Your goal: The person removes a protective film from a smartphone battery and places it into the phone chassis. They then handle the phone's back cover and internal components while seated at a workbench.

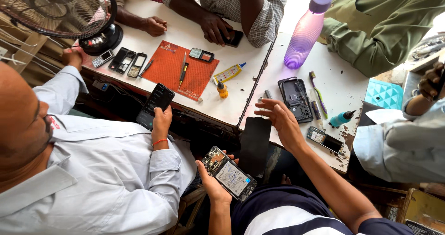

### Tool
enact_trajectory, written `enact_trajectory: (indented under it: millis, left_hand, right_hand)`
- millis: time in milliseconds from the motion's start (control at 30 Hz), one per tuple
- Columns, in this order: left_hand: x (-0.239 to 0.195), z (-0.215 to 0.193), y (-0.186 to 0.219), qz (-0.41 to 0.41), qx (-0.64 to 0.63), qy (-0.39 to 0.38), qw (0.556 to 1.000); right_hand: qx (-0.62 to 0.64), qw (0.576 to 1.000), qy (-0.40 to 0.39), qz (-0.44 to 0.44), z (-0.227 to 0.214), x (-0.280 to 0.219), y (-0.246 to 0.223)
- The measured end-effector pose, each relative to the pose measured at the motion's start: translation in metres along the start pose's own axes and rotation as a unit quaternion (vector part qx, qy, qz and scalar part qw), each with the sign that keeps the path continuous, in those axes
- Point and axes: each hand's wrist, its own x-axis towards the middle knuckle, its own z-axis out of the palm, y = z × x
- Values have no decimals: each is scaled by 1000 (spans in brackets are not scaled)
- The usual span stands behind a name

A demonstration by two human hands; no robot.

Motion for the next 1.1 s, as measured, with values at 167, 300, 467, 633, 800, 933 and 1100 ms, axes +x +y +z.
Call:
enact_trajectory:
  millis: [167, 300, 467, 633, 800, 933, 1100]
  left_hand:
    - [-5, -4, 1, 0, -11, 2, 1000]
    - [-8, -8, 2, 18, -2, 11, 1000]
    - [-15, -13, 3, 23, 8, 6, 1000]
    - [-20, -19, 7, 7, -27, -2, 1000]
    - [-17, -22, 10, 9, -44, -8, 999]
    - [-16, -25, 10, 25, -64, -46, 997]
    - [-13, -20, -1, -21, -86, -58, 994]
  right_hand:
    - [8, 998, 28, 59, 6, -32, 23]
    - [52, 991, 58, 108, -7, -15, 34]
    - [100, 994, 33, 13, -4, 89, -22]
    - [53, 992, -7, -112, 17, 96, -74]
    - [-44, 986, 21, -159, 22, -8, -21]
    - [-37, 991, 111, -65, 10, -85, 30]
    - [-18, 986, -14, 167, -10, -131, 52]
